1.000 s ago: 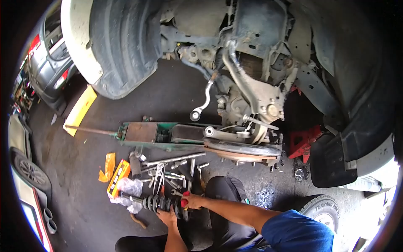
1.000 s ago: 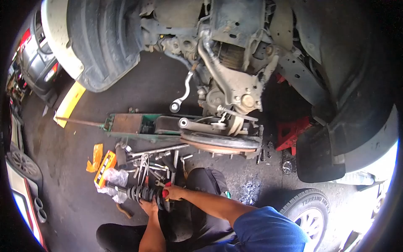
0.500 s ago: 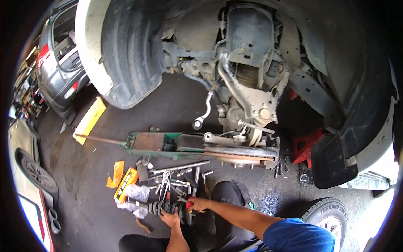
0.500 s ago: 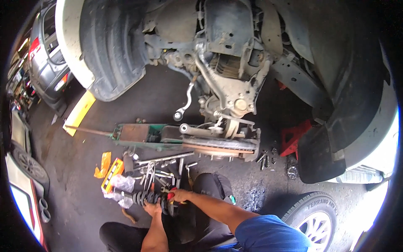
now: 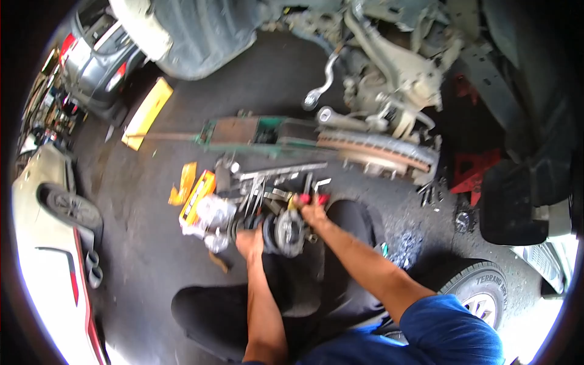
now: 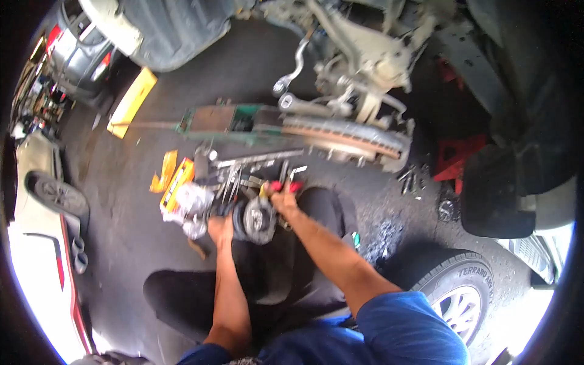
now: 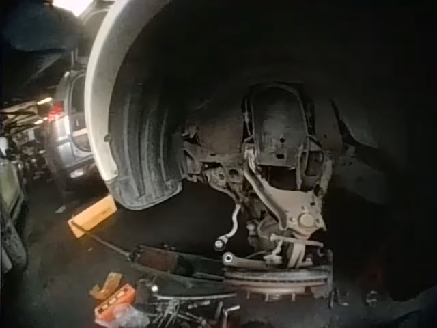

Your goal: Remove and reinstall a car shock absorber/strut assembly.

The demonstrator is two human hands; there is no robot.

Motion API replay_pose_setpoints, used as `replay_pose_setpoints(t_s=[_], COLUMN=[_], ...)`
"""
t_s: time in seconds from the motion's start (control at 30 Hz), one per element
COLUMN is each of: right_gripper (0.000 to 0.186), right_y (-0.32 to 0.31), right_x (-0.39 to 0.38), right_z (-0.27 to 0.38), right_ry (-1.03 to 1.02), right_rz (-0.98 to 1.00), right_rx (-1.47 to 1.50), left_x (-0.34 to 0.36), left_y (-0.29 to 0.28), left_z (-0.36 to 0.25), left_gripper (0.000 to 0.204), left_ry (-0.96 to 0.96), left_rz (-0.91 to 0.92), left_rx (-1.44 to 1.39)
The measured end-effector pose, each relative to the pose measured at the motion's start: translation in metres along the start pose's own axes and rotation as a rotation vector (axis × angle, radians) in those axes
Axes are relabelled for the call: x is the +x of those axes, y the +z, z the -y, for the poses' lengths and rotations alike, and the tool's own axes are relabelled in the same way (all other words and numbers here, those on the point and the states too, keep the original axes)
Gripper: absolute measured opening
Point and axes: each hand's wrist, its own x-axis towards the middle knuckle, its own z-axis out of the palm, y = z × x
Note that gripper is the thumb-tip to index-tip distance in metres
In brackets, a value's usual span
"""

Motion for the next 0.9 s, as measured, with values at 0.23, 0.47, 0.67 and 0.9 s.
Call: replay_pose_setpoints(t_s=[0.23, 0.47, 0.67, 0.9], right_gripper=[0.077, 0.064, 0.045, 0.029], right_y=[-0.018, -0.086, -0.142, -0.181], right_x=[-0.062, -0.128, -0.154, -0.175], right_z=[0.1, 0.155, 0.21, 0.234], right_ry=[0.097, -0.029, -0.111, -0.197], right_rz=[0.343, 0.51, 0.238, -0.027], right_rx=[1.802, 2.138, 1.981, 1.929], left_x=[0.002, -0.01, -0.003, -0.015], left_y=[-0.072, -0.092, -0.102, -0.1], left_z=[0.0, -0.032, -0.024, -0.042], left_gripper=[0.054, 0.054, 0.048, 0.045], left_ry=[0.049, 0.084, 0.315, 0.364], left_rz=[-0.174, -0.105, -0.093, -0.003], left_rx=[-0.127, -0.237, -0.681, -0.776])
